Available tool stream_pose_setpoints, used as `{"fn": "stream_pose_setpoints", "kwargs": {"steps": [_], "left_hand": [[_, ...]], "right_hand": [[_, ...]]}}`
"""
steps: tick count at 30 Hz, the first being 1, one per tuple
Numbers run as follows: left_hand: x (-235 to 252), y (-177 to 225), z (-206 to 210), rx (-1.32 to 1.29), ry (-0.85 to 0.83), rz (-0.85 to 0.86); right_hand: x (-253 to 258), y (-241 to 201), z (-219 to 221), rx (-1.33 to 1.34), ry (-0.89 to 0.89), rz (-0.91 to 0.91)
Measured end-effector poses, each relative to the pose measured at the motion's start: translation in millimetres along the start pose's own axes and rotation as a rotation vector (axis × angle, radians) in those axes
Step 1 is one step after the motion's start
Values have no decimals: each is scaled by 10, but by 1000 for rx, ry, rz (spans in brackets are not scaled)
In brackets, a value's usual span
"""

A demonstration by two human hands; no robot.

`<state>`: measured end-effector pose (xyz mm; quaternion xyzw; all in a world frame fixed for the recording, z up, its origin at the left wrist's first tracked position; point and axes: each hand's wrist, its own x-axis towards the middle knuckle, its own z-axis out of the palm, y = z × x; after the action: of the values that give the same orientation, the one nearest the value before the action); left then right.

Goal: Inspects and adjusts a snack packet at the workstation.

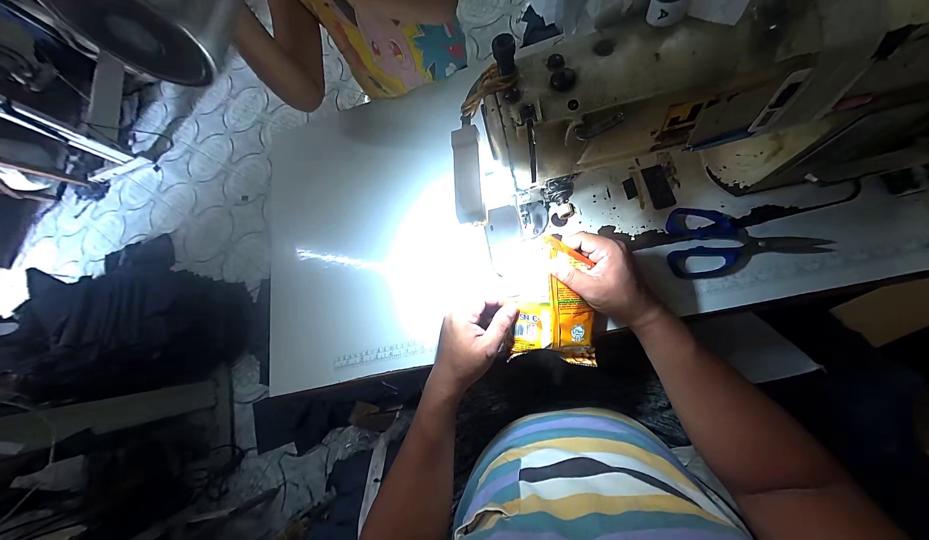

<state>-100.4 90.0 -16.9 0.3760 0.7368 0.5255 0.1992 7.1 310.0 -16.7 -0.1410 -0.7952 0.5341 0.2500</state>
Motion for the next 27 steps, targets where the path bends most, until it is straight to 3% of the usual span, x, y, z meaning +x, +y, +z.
{"fn": "stream_pose_setpoints", "kwargs": {"steps": [27], "left_hand": [[-5, -11, 0, -3, 2, -8]], "right_hand": [[-12, -35, 4, -8, 15, -8]]}}
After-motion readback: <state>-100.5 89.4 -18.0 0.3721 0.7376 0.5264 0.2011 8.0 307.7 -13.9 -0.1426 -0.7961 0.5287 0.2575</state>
